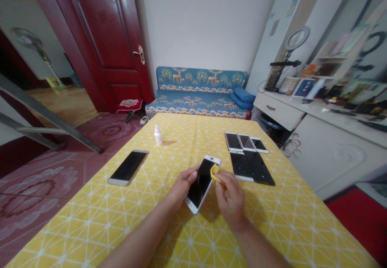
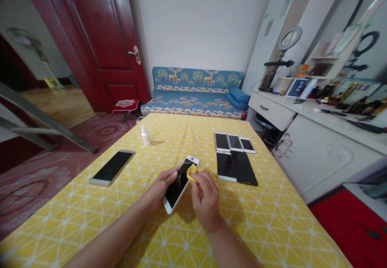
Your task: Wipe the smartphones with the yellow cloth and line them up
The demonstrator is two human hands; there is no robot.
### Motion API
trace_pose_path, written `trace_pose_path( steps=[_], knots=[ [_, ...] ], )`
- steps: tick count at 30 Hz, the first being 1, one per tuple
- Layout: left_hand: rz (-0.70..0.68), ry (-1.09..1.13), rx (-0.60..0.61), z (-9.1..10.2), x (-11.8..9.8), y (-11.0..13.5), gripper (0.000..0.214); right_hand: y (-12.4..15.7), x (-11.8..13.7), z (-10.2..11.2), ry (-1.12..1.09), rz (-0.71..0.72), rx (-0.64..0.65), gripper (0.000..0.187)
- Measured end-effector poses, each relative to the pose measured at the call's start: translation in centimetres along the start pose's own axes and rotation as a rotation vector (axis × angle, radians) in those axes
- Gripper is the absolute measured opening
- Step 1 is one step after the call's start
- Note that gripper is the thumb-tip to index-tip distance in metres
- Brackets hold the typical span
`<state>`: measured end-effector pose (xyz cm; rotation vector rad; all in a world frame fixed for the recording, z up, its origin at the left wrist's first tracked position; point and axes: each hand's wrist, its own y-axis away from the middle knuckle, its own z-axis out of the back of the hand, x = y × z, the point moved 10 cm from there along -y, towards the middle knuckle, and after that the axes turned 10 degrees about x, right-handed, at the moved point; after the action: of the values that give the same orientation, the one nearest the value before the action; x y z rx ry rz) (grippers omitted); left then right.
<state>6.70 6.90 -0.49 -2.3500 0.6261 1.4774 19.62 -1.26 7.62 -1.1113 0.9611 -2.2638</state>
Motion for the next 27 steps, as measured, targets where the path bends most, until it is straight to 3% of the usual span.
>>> trace_pose_path(
  steps=[5,11,14,18,20,22,27],
  knots=[
    [0.059,-0.044,0.042,-0.5,0.4,0.0,0.030,0.5,-3.6,2.3,-0.128,-0.269,-0.182,0.017],
    [0.094,0.009,0.192,-2.6,0.4,0.7,0.031,1.4,-6.2,1.3,-0.385,-0.472,-0.172,0.025],
    [0.127,0.046,0.285,-3.8,0.1,1.7,0.041,1.5,-6.7,0.8,-0.402,-0.516,-0.146,0.026],
    [0.253,0.106,0.417,-5.1,1.4,2.6,0.042,1.2,-6.6,0.5,-0.339,-0.521,-0.115,0.024],
    [0.329,0.253,0.455,-5.6,2.4,2.8,0.036,1.0,-6.1,0.4,-0.296,-0.499,-0.105,0.022],
    [0.411,0.417,0.527,-6.5,3.0,3.2,0.047,1.1,-5.9,0.2,-0.286,-0.505,-0.097,0.021],
    [0.413,0.604,0.632,-7.7,1.7,3.3,0.066,0.8,-5.4,0.4,-0.269,-0.474,-0.098,0.019]
  ],
)
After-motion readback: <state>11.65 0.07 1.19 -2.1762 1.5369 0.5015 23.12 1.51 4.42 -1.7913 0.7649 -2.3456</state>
